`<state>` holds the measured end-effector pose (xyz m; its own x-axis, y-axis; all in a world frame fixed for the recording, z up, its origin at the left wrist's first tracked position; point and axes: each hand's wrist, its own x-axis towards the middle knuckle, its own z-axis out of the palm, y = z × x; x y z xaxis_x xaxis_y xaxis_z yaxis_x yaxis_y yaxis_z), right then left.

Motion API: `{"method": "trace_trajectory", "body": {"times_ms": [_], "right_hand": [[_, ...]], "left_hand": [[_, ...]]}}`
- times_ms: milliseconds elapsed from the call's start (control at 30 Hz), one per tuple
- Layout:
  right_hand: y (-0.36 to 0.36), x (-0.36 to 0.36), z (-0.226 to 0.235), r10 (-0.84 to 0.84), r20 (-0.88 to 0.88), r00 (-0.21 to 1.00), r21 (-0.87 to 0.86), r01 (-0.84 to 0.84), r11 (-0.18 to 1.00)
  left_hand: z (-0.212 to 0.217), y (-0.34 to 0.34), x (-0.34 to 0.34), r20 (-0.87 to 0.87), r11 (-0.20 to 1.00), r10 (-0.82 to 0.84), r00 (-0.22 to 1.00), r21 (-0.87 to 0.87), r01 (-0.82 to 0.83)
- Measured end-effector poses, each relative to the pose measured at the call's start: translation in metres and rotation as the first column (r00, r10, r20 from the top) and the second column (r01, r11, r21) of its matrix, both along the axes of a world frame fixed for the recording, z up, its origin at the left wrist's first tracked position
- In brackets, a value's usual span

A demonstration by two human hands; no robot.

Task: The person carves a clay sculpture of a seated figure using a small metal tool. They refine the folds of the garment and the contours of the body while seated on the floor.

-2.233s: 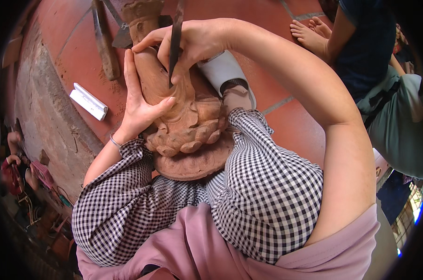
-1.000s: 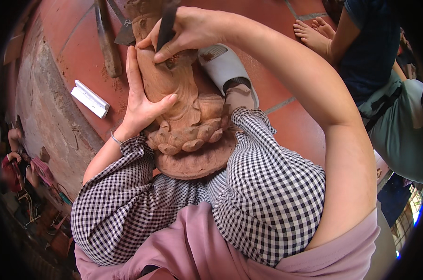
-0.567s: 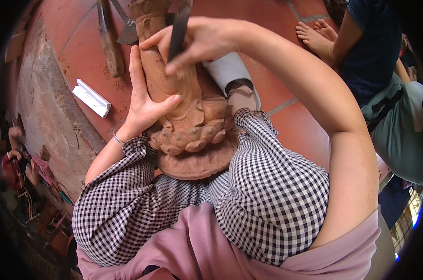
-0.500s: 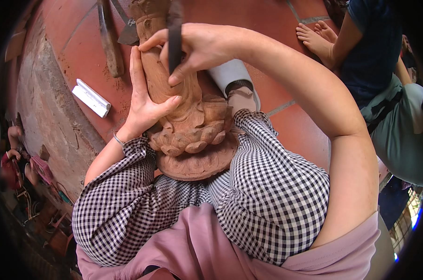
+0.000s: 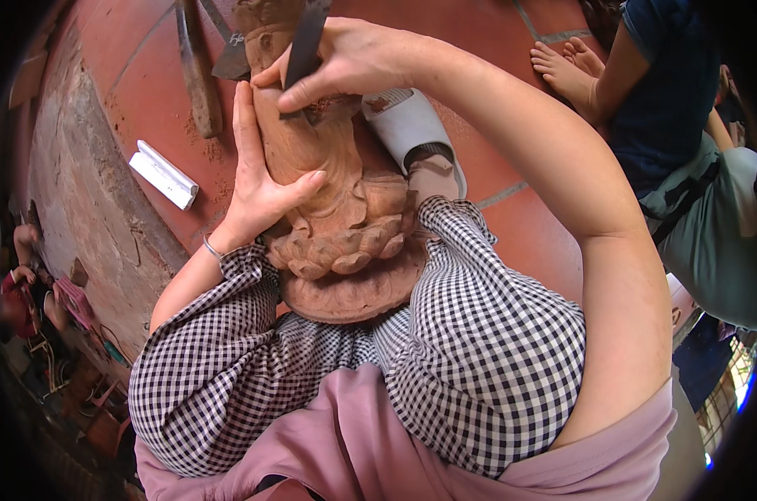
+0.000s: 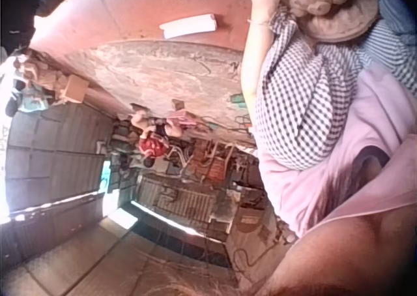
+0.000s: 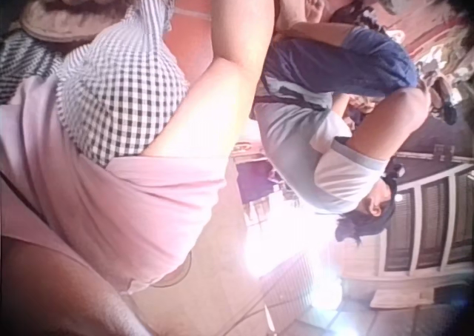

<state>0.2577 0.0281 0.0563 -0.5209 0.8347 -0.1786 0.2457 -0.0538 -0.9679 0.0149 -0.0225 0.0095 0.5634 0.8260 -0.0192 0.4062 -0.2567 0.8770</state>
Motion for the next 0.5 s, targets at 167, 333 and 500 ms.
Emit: {"method": "trace_trajectory", "body": {"times_ms": [167,333,500], "right_hand": [[-0.005,0.001,-0.003,0.102,-0.07,0.992,-0.015,-0.103,0.995],[0.006,-0.002,-0.002,-0.009,0.027,1.0,-0.01,0.009,1.0],[0.002,0.0,-0.003,-0.132,0.026,0.991,-0.102,0.134,0.986]], "left_hand": [[0.004,-0.002,-0.002,-0.023,0.999,0.011,1.0,0.041,-0.01],[0.003,0.001,0.0,-0.008,0.999,-0.006,1.0,0.047,0.006],[0.001,0.0,0.001,0.004,0.997,-0.014,1.0,0.071,0.014]]}}
